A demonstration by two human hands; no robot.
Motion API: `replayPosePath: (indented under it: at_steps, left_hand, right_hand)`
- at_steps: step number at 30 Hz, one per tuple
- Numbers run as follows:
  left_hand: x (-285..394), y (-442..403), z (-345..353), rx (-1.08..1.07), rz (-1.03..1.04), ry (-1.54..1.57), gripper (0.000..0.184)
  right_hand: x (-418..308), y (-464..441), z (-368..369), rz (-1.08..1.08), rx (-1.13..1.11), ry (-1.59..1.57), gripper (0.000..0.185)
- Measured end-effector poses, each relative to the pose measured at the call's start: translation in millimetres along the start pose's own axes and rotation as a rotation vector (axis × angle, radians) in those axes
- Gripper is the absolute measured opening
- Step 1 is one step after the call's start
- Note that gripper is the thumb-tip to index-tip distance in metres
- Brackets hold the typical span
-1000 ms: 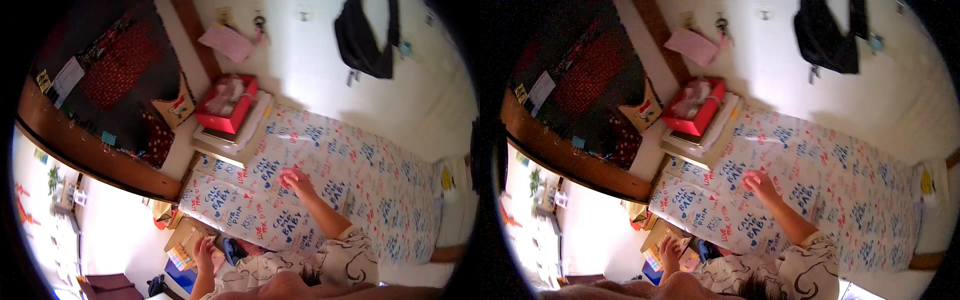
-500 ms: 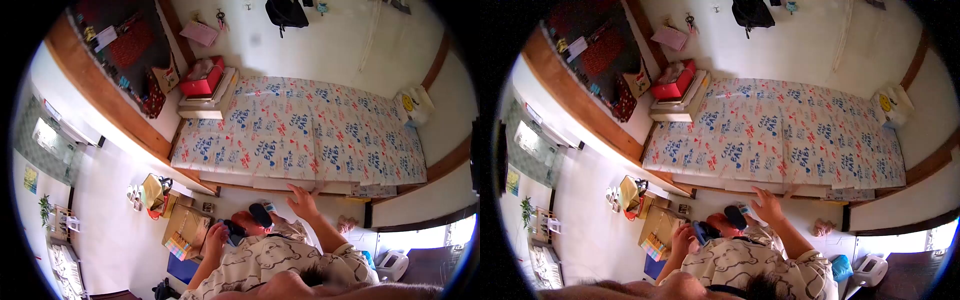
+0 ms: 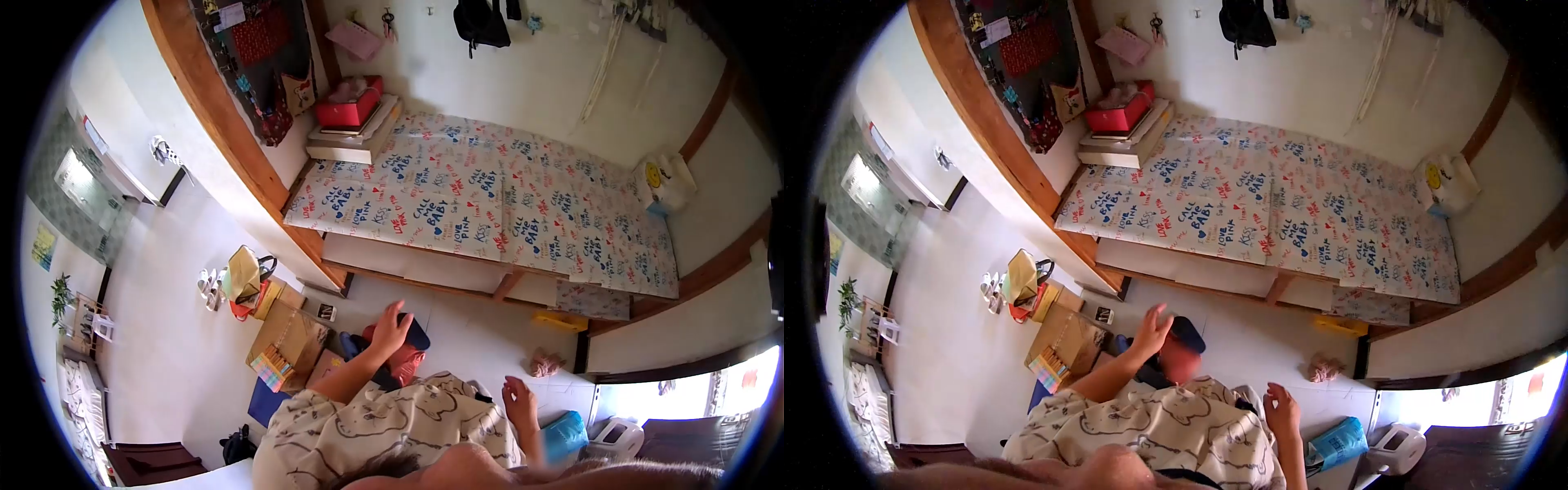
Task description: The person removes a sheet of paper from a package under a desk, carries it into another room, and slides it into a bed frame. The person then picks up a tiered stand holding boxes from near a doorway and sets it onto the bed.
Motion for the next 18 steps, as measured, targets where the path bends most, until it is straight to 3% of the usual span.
replayPosePath:
  at_steps: [1,7,8,9,10,11,12,13,14,15,16,17,18]
  left_hand:
    - [24,-16,2,0.110,0.227,-0.104,0.045]
    - [59,-141,50,0.105,0.458,-0.461,0.057]
    - [57,-162,54,0.214,0.606,-0.524,0.055]
    - [69,-185,44,0.089,0.514,-0.485,0.052]
    - [75,-204,38,-0.123,0.267,-0.550,0.050]
    - [70,-214,27,-0.142,0.204,-0.528,0.054]
    - [30,-230,34,0.011,0.282,-0.691,0.060]
    - [28,-243,24,-0.124,0.187,-0.767,0.062]
    - [6,-251,17,-0.098,0.184,-0.803,0.060]
    - [-11,-261,15,0.023,0.299,-0.865,0.058]
    - [-8,-266,2,-0.094,0.193,-0.763,0.057]
    - [-22,-269,-1,0.037,0.195,-0.725,0.054]
    - [-4,-266,-10,-0.068,0.130,-0.668,0.055]
  right_hand:
    - [3,7,-6,0.018,0.005,-0.007,0.023]
    - [28,31,-35,0.139,0.002,0.110,0.023]
    - [31,36,-42,0.173,0.030,0.124,0.023]
    - [35,40,-46,0.206,0.014,0.123,0.023]
    - [37,44,-50,0.242,-0.002,0.123,0.024]
    - [39,48,-54,0.278,0.004,0.157,0.024]
    - [41,51,-59,0.318,0.043,0.169,0.024]
    - [41,56,-60,0.342,0.020,0.163,0.024]
    - [41,65,-61,0.377,-0.002,0.154,0.024]
    - [47,73,-59,0.394,-0.013,0.160,0.024]
    - [54,84,-55,0.422,-0.022,0.162,0.024]
    - [53,90,-54,0.425,0.002,0.191,0.021]
    - [52,99,-49,0.419,-0.013,0.208,0.019]
Point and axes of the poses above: each hand's wrist, its own y-axis away from the middle knuckle, its own z-axis out of the palm, x = y × z, the point moved 5 cm from there along -y, towards the middle knuckle, and after that the axes turned 10 degrees about x, right-handed, at the moved point
